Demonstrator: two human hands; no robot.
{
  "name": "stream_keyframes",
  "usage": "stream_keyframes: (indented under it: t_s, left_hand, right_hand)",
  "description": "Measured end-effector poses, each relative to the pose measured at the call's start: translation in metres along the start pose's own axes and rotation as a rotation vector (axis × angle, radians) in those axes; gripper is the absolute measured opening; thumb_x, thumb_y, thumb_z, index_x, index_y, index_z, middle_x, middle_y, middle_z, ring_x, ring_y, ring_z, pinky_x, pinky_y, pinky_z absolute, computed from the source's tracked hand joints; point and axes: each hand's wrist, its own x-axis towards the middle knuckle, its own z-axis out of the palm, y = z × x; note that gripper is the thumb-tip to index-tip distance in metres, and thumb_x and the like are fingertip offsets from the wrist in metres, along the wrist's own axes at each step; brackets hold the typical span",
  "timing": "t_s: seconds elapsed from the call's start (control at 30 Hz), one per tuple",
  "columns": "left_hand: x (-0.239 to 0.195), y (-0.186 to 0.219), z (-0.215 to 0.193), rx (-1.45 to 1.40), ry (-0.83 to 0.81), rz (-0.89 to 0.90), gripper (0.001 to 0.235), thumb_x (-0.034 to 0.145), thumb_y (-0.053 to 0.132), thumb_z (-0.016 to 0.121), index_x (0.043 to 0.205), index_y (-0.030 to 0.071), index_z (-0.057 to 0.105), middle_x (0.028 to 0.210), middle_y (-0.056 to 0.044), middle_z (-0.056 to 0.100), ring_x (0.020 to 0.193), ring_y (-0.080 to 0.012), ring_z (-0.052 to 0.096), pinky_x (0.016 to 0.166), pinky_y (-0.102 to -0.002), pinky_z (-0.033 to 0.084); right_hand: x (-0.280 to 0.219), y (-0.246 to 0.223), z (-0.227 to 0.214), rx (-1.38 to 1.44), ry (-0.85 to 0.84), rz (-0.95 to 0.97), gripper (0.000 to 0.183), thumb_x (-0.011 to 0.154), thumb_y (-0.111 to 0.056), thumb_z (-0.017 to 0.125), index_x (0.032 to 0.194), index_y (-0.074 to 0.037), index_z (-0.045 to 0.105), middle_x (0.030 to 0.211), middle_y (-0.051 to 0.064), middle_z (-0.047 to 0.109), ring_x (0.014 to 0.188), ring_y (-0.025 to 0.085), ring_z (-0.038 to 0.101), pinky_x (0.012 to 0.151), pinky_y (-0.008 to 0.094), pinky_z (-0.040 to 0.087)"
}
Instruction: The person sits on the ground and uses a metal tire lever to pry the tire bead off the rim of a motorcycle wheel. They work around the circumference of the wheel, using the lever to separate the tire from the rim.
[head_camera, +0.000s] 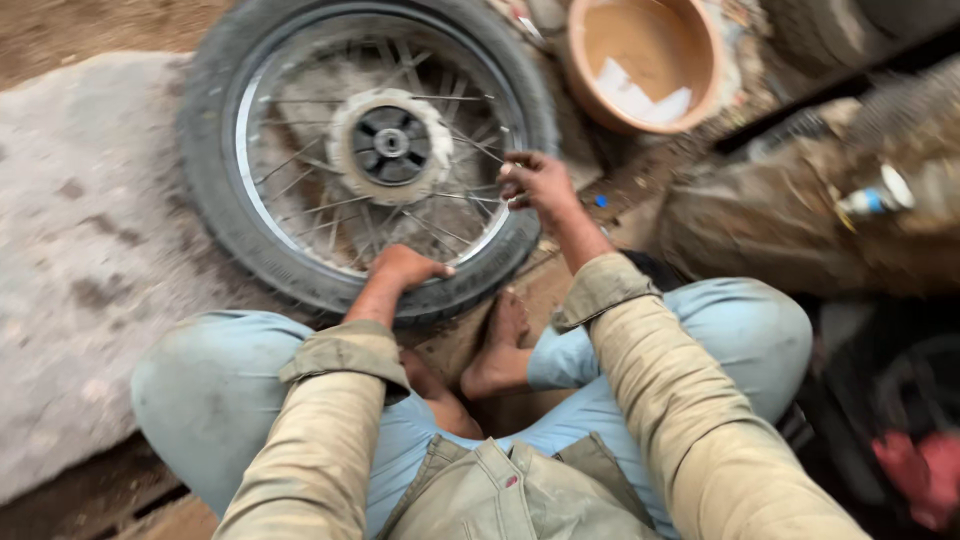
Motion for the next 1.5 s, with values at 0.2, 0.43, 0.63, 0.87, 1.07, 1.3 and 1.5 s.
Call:
stream_keyframes:
  t_s: [0.2, 0.43, 0.63, 0.87, 1.07, 1.3, 1.5]
  left_hand:
    - [0.027, -0.005, 0.018, -0.371, -0.004, -0.046, 0.06, 0.076, 0.051, 0.084, 0.101, -0.003, 0.079, 0.085, -0.012, 0.075, 0.066, -0.0259, 0.066, 0.061, -0.043, 0.053]
    - [-0.002, 0.019, -0.043, -1.174, 0.184, 0.29, 0.039, 0.089, 0.023, 0.077, 0.116, -0.002, 0.065, 0.106, -0.009, 0.074, 0.091, -0.0175, 0.075, 0.068, -0.031, 0.065]
    - [-0.011, -0.018, -0.055, -0.501, 0.61, 0.107, 0.046, 0.091, 0.034, 0.083, 0.115, -0.002, 0.067, 0.108, -0.015, 0.074, 0.097, -0.0279, 0.068, 0.086, -0.039, 0.053]
    - [-0.011, -0.032, -0.046, 0.213, 0.615, -0.123, 0.098, 0.078, 0.05, 0.086, 0.142, -0.007, 0.039, 0.154, -0.028, 0.035, 0.13, -0.0487, 0.048, 0.101, -0.055, 0.044]
    - [0.0, -0.038, -0.038, 0.201, 0.438, -0.197, 0.075, 0.089, 0.039, 0.079, 0.144, -0.002, 0.049, 0.147, -0.021, 0.048, 0.125, -0.0434, 0.06, 0.104, -0.049, 0.051]
    - [0.012, -0.045, -0.04, 0.332, 0.429, -0.157, 0.073, 0.083, 0.031, 0.08, 0.141, -0.002, 0.052, 0.14, -0.025, 0.051, 0.118, -0.0457, 0.061, 0.097, -0.049, 0.052]
    - [0.037, -0.053, -0.022, 0.297, 0.322, -0.243, 0.062, 0.086, 0.04, 0.078, 0.129, -0.002, 0.066, 0.148, -0.027, 0.049, 0.119, -0.0413, 0.064, 0.098, -0.046, 0.054]
  right_hand:
    - [-0.029, 0.015, -0.143, -0.31, 0.221, -0.129, 0.038, 0.09, -0.019, 0.081, 0.122, 0.001, 0.077, 0.094, 0.008, 0.071, 0.074, 0.011, 0.059, 0.065, 0.028, 0.05]
    - [-0.045, 0.116, -0.267, -0.995, 0.366, 0.044, 0.042, 0.078, -0.022, 0.08, 0.115, -0.003, 0.075, 0.112, 0.018, 0.075, 0.101, 0.032, 0.072, 0.09, 0.041, 0.055]
    - [-0.028, 0.201, -0.263, -1.322, 0.138, 0.464, 0.039, 0.083, -0.035, 0.074, 0.112, -0.009, 0.078, 0.119, 0.021, 0.072, 0.111, 0.038, 0.069, 0.095, 0.047, 0.056]
    - [-0.013, 0.192, -0.229, -1.169, 0.387, 0.564, 0.046, 0.083, -0.033, 0.077, 0.124, -0.014, 0.072, 0.129, 0.017, 0.068, 0.122, 0.036, 0.063, 0.1, 0.047, 0.051]
    - [-0.002, 0.201, -0.226, -1.347, 0.347, 0.507, 0.032, 0.088, -0.027, 0.068, 0.118, -0.018, 0.077, 0.123, 0.015, 0.072, 0.118, 0.035, 0.067, 0.099, 0.044, 0.051]
    - [-0.002, 0.205, -0.229, -1.433, 0.227, 0.398, 0.035, 0.09, -0.031, 0.069, 0.119, -0.012, 0.075, 0.122, 0.018, 0.073, 0.117, 0.037, 0.068, 0.097, 0.047, 0.054]
    - [-0.022, 0.162, -0.224, -1.299, 0.264, 0.353, 0.057, 0.091, -0.041, 0.07, 0.14, -0.016, 0.055, 0.124, 0.023, 0.069, 0.118, 0.043, 0.064, 0.097, 0.051, 0.052]
